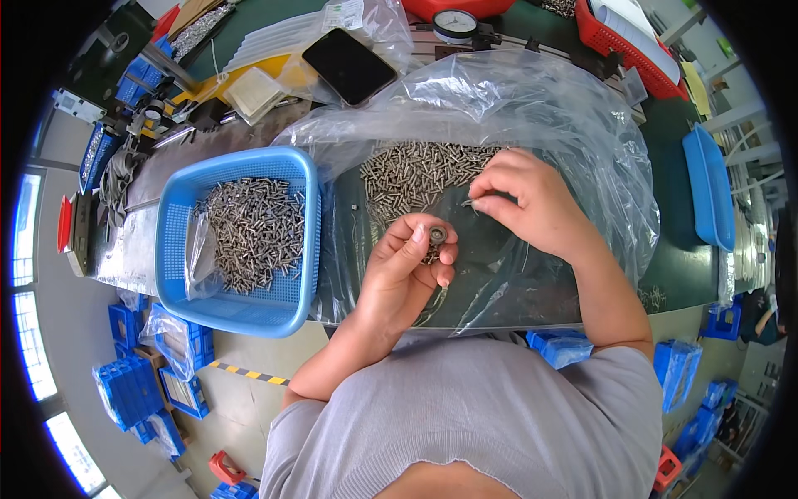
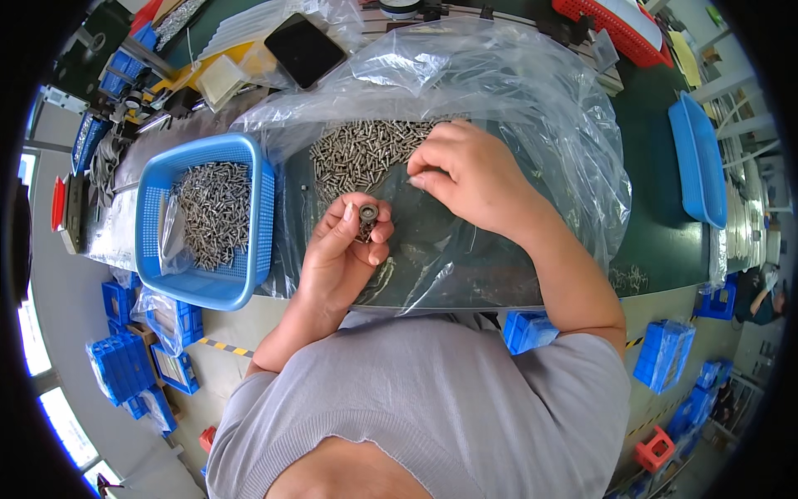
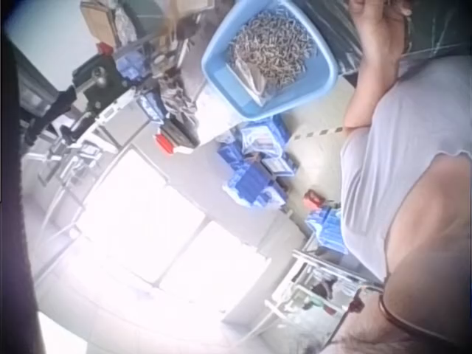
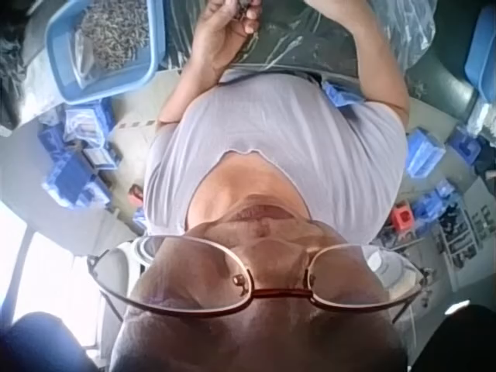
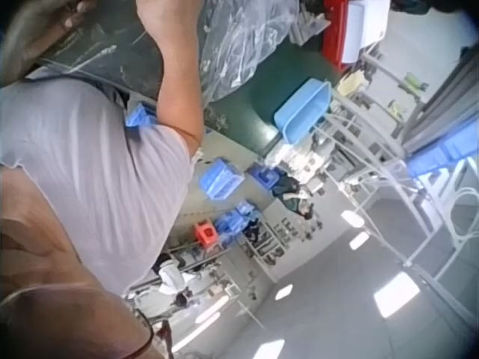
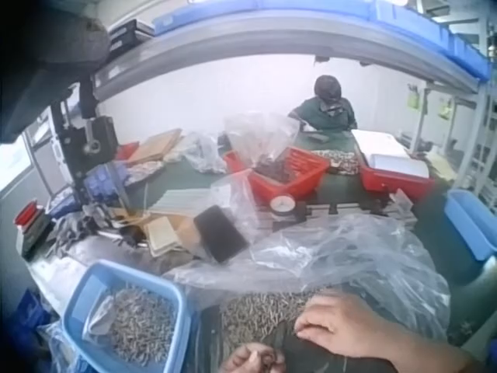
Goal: Manually assembling small metal pins into metal rings at a manufacturing workbench.
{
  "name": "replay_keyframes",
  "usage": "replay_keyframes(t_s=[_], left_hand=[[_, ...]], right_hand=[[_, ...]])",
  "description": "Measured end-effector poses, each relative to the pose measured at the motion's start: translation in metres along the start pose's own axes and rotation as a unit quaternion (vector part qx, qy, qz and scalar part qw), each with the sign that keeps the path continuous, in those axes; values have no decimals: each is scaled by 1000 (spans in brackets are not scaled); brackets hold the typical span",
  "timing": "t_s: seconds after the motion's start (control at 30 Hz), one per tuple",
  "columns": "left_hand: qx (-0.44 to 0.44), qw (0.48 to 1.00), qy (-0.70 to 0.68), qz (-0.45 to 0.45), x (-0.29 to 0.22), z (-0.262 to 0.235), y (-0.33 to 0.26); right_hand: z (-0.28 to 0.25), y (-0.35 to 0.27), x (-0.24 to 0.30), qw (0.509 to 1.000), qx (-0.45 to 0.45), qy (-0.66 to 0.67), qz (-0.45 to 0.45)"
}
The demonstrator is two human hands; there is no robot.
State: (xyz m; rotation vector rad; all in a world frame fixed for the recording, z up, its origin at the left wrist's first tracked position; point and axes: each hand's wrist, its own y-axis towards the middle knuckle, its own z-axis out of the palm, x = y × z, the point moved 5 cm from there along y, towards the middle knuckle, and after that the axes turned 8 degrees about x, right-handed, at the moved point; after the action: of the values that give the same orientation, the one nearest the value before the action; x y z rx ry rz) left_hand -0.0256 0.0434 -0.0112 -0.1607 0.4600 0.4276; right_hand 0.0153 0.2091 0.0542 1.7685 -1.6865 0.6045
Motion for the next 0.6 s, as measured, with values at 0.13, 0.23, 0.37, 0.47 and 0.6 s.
replay_keyframes(t_s=[0.13,0.23,0.37,0.47,0.6], left_hand=[[-4,1000,0,-5,0,0,0],[-1,1000,-3,-6,0,0,1],[-2,1000,-6,-5,0,1,0],[5,1000,-2,-4,-1,1,0],[-8,1000,3,-2,-1,0,-1]], right_hand=[[11,1,1,994,20,-104,-28],[18,2,3,986,-10,-160,-54],[22,3,2,984,-5,-166,-60],[20,5,8,988,14,-147,-53],[25,1,4,941,52,324,87]])
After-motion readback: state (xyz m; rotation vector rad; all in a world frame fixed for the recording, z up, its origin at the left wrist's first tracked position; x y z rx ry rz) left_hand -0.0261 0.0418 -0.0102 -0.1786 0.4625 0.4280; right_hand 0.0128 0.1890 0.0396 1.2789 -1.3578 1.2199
